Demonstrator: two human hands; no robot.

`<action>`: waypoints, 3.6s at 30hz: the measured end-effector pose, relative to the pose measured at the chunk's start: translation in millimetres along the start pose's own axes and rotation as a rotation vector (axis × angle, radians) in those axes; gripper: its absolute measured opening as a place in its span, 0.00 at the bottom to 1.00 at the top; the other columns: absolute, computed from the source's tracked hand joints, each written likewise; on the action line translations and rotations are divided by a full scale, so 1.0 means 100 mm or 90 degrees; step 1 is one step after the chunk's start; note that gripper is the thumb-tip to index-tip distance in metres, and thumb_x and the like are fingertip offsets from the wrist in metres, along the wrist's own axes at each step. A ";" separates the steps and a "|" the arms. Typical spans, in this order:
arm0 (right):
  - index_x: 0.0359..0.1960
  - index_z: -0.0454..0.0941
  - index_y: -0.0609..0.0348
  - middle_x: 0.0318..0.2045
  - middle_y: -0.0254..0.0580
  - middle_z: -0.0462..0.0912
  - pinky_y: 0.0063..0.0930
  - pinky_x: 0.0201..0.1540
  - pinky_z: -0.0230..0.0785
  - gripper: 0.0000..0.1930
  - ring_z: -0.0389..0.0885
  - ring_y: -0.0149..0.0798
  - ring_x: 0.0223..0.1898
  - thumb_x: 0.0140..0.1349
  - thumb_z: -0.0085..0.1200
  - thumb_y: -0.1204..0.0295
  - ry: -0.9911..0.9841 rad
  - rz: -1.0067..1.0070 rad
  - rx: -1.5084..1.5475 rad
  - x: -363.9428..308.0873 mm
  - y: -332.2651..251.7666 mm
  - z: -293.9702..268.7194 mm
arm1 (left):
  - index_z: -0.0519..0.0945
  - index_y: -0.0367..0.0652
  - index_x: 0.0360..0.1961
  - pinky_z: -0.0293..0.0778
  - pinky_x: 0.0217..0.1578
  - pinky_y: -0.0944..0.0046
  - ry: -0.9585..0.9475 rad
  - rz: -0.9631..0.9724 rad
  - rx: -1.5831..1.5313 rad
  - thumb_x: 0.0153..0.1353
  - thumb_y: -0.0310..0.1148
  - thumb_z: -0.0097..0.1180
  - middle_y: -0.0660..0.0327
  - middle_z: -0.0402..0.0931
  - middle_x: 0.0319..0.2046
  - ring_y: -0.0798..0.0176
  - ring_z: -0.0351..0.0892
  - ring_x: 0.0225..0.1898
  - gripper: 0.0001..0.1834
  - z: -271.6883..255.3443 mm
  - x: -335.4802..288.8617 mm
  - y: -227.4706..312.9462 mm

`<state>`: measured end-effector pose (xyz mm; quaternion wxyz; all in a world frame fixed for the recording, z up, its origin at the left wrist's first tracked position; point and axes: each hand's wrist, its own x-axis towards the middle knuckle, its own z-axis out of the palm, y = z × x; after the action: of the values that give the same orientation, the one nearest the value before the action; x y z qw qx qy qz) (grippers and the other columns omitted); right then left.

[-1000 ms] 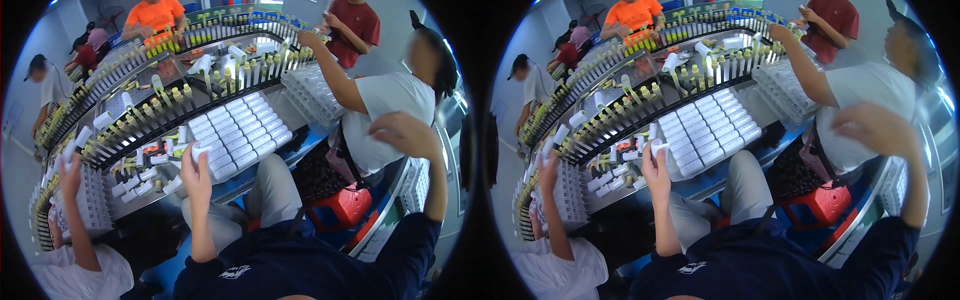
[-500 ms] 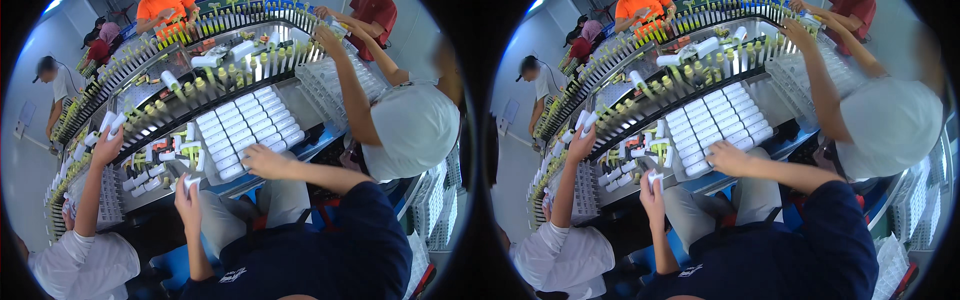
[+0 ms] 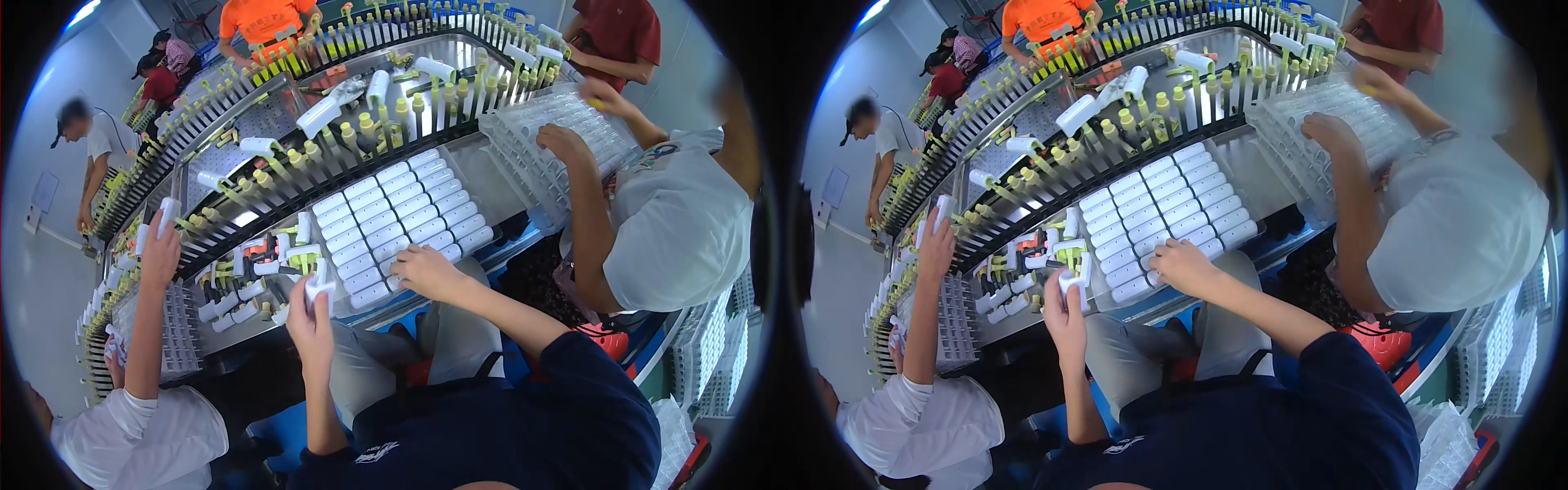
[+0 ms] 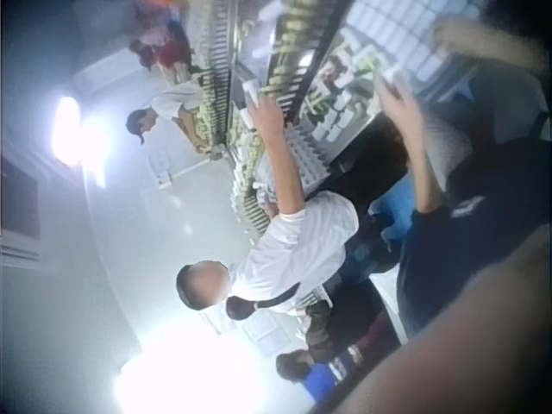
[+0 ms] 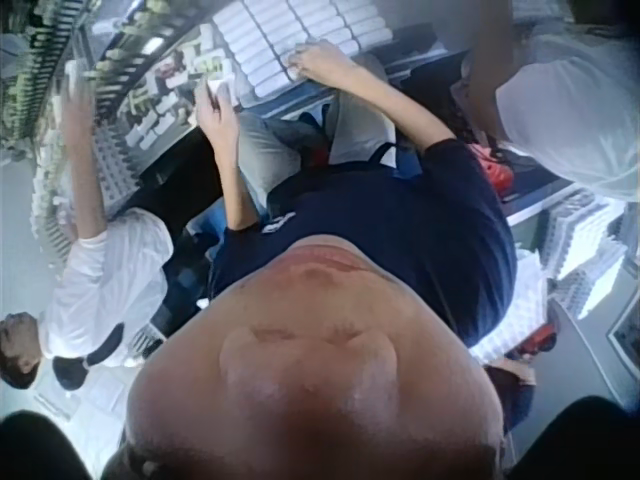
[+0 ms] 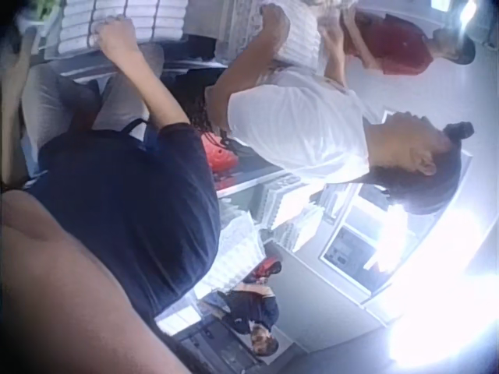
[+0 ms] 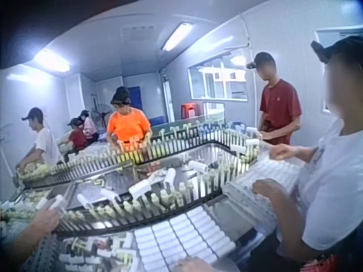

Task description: The person assembles white spray bottles by hand on a factory assembly line. They pick up white plastic bottle bodies from a tray, screw on yellow spray nozzles, and place the completed units into a clear plastic tray.

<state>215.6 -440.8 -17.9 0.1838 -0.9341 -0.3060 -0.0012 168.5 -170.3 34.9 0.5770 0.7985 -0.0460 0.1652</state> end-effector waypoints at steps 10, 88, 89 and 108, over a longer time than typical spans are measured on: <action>0.55 0.78 0.56 0.49 0.44 0.81 0.45 0.56 0.72 0.24 0.79 0.50 0.56 0.55 0.68 0.76 0.081 0.012 -0.044 -0.13 -0.08 0.17 | 0.80 0.35 0.55 0.77 0.38 0.66 -0.074 0.217 -0.192 0.73 0.35 0.65 0.54 0.84 0.37 0.68 0.82 0.35 0.17 1.36 1.55 1.08; 0.63 0.76 0.67 0.54 0.60 0.82 0.42 0.58 0.75 0.22 0.83 0.61 0.55 0.70 0.63 0.70 0.309 0.224 0.289 -0.98 -0.05 -0.26 | 0.76 0.40 0.62 0.76 0.50 0.49 -0.150 0.364 0.255 0.67 0.36 0.67 0.50 0.80 0.51 0.43 0.80 0.51 0.25 0.57 1.01 0.56; 0.62 0.76 0.67 0.53 0.60 0.82 0.42 0.58 0.75 0.22 0.83 0.61 0.55 0.70 0.63 0.70 0.310 0.225 0.291 -0.99 -0.06 -0.27 | 0.77 0.41 0.62 0.75 0.53 0.49 -0.120 0.440 0.285 0.66 0.34 0.66 0.53 0.80 0.52 0.45 0.79 0.53 0.25 0.58 1.21 0.59; 0.63 0.76 0.64 0.52 0.57 0.83 0.40 0.59 0.75 0.21 0.84 0.56 0.54 0.71 0.62 0.72 0.310 0.290 0.281 -1.32 0.00 -0.36 | 0.82 0.51 0.61 0.74 0.66 0.51 -0.277 0.530 0.354 0.67 0.34 0.65 0.55 0.80 0.64 0.50 0.77 0.67 0.21 0.89 3.30 0.51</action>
<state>112.2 -528.5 0.9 0.4431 -0.8883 -0.0311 -0.1163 484.5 -232.0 160.4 0.2075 0.8511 -0.4311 0.2164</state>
